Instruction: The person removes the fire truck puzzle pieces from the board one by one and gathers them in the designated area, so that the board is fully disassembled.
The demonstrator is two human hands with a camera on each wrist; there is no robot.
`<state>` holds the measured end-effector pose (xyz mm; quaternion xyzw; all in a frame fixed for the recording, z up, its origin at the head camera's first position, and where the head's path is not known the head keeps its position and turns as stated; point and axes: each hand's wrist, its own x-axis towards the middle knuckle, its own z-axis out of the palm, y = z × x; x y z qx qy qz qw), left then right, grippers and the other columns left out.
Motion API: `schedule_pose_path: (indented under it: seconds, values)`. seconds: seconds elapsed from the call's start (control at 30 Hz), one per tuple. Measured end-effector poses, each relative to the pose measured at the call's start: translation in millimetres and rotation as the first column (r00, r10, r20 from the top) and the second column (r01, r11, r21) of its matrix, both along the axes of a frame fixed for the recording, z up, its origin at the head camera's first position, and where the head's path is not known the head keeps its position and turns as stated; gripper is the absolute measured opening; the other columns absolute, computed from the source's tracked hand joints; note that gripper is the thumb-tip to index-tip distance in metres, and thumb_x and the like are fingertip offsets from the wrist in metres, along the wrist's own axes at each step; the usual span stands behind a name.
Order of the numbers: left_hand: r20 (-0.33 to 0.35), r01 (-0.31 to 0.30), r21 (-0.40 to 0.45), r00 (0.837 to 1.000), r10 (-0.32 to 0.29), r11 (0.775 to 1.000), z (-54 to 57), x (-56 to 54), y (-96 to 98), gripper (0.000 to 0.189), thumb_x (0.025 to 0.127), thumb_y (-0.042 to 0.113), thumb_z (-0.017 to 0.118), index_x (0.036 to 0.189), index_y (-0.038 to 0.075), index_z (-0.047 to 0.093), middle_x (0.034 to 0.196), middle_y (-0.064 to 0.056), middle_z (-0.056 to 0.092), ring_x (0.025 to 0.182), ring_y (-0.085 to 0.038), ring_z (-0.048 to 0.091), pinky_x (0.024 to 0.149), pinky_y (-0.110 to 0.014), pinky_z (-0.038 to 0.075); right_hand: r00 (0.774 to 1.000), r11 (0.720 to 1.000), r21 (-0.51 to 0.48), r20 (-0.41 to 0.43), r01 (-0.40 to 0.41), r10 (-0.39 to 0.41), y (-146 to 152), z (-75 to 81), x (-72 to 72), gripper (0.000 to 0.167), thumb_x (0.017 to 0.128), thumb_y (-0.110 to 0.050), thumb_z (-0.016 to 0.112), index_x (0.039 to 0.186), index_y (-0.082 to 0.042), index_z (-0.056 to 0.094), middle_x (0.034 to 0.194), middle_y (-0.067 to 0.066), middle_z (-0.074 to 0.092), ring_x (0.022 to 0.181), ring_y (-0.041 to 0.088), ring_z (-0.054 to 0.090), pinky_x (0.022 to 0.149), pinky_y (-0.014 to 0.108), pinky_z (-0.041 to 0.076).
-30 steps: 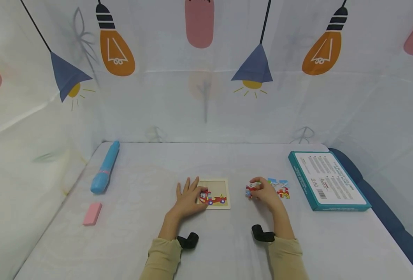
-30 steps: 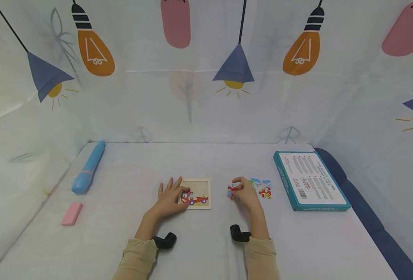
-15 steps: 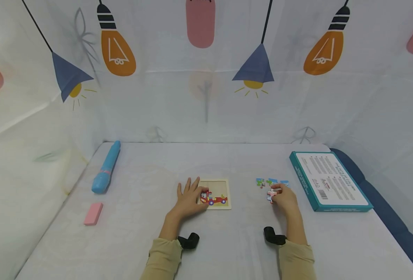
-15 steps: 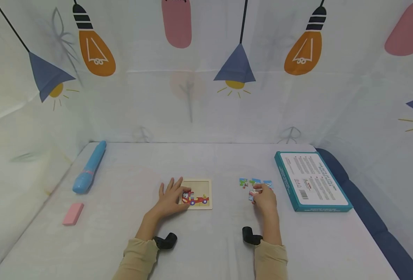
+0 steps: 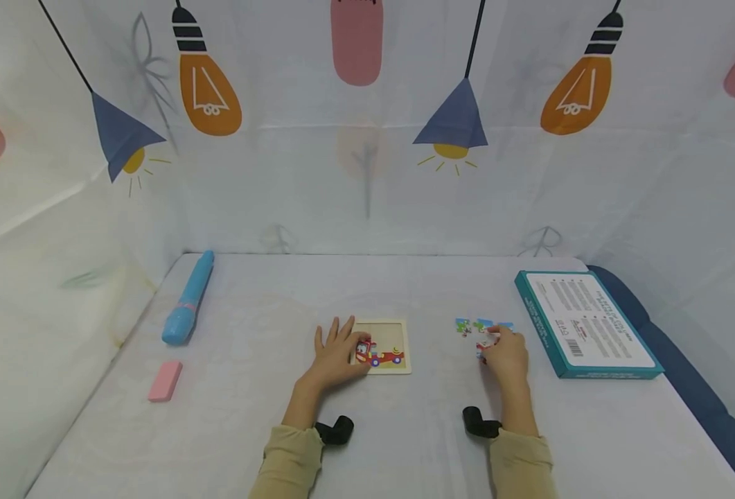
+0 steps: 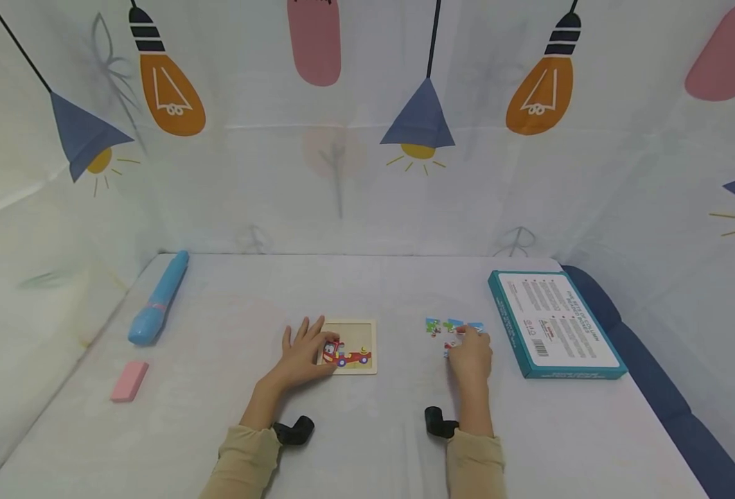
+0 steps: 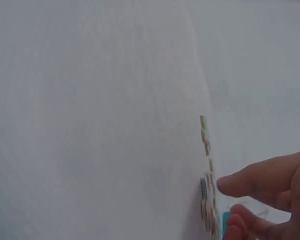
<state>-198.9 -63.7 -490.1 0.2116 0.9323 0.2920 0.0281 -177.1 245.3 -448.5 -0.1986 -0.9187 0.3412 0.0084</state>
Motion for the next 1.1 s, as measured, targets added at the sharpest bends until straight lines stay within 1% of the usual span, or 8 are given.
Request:
schedule_pose_path:
  seconds: [0.1, 0.23, 0.33, 0.53, 0.7, 0.83, 1.0, 1.1]
  values:
    - [0.013, -0.007, 0.008, 1.0, 0.007, 1.0, 0.9, 0.3, -0.5, 0.063, 0.073, 0.036, 0.066, 0.13, 0.016, 0.049, 0.15, -0.017, 0.024, 0.138, -0.042, 0.008, 0.104, -0.063, -0.006, 0.996, 0.998, -0.063, -0.087, -0.032, 0.027, -10.5, -1.8, -5.1, 0.048, 0.078, 0.002, 0.054, 0.125, 0.005, 0.048, 0.113, 0.03, 0.046, 0.098, 0.04, 0.046, 0.079, 0.049, 0.041]
    - [0.03, -0.02, 0.013, 0.999, 0.02, 1.0, 2.0, 0.6, -0.4, 0.071, 0.072, 0.037, 0.066, 0.136, 0.014, 0.043, 0.15, -0.018, 0.022, 0.139, -0.041, 0.009, 0.104, -0.062, -0.005, 0.983, 0.983, -0.139, -0.158, -0.117, 0.094, -30.4, -2.6, -13.3, 0.05, 0.076, 0.003, 0.054, 0.126, 0.002, 0.049, 0.11, 0.024, 0.051, 0.091, 0.031, 0.048, 0.073, 0.038, 0.039]
    - [0.03, -0.03, 0.009, 0.999, 0.029, 1.0, 3.3, 1.3, 0.2, 0.074, 0.072, 0.038, 0.066, 0.137, 0.013, 0.042, 0.15, -0.019, 0.023, 0.139, -0.04, 0.009, 0.105, -0.061, -0.004, 0.979, 0.975, -0.166, -0.165, -0.145, 0.118, -45.7, -3.8, -17.1, 0.048, 0.077, 0.002, 0.055, 0.125, -0.001, 0.051, 0.108, 0.021, 0.051, 0.089, 0.028, 0.047, 0.072, 0.035, 0.038]
    - [0.008, -0.074, -0.059, 0.997, 0.074, 0.996, 5.7, 2.9, 1.3, 0.081, 0.07, 0.044, 0.067, 0.14, 0.013, 0.039, 0.15, -0.017, 0.025, 0.139, -0.038, 0.012, 0.106, -0.06, -0.001, 0.976, 0.974, -0.164, -0.177, -0.159, 0.129, -67.2, -9.2, -24.1, 0.045, 0.077, 0.002, 0.057, 0.121, -0.002, 0.054, 0.106, 0.018, 0.054, 0.089, 0.027, 0.048, 0.074, 0.036, 0.041]
    - [-0.003, -0.133, -0.118, 0.991, 0.134, 0.984, 5.4, 3.1, 1.5, 0.089, 0.068, 0.051, 0.067, 0.142, 0.013, 0.036, 0.151, -0.014, 0.024, 0.139, -0.039, 0.009, 0.104, -0.063, -0.003, 0.971, 0.965, -0.179, -0.18, -0.192, 0.159, -82.0, -8.8, -25.7, 0.044, 0.077, 0.002, 0.059, 0.12, -0.003, 0.056, 0.104, 0.016, 0.055, 0.087, 0.025, 0.048, 0.071, 0.034, 0.041]
    - [-0.009, -0.146, -0.139, 0.989, 0.146, 0.979, 4.1, 2.6, 1.2, 0.091, 0.068, 0.054, 0.066, 0.142, 0.012, 0.036, 0.151, -0.013, 0.024, 0.139, -0.039, 0.008, 0.104, -0.064, -0.004, 0.964, 0.955, -0.193, -0.186, -0.226, 0.191, -94.4, -7.8, -25.3, 0.042, 0.077, 0.002, 0.06, 0.119, -0.005, 0.057, 0.102, 0.013, 0.056, 0.086, 0.024, 0.048, 0.069, 0.031, 0.041]
    - [-0.006, -0.14, -0.143, 0.99, 0.141, 0.98, 3.7, 2.9, 0.9, 0.09, 0.068, 0.054, 0.064, 0.142, 0.011, 0.037, 0.151, -0.014, 0.024, 0.139, -0.04, 0.009, 0.104, -0.064, -0.003, 0.944, 0.935, -0.201, -0.216, -0.293, 0.249, -109.7, -6.3, -23.2, 0.04, 0.075, 0.003, 0.062, 0.115, -0.004, 0.06, 0.097, 0.012, 0.058, 0.081, 0.021, 0.049, 0.067, 0.03, 0.04]
    - [-0.004, -0.133, -0.146, 0.991, 0.134, 0.98, 4.2, 2.6, 0.6, 0.089, 0.069, 0.055, 0.063, 0.142, 0.011, 0.036, 0.151, -0.014, 0.024, 0.139, -0.04, 0.009, 0.103, -0.064, -0.003, 0.922, 0.92, -0.179, -0.241, -0.35, 0.304, -118.7, -6.5, -22.9, 0.038, 0.073, 0.003, 0.063, 0.111, -0.003, 0.062, 0.095, 0.011, 0.059, 0.08, 0.021, 0.05, 0.067, 0.03, 0.04]
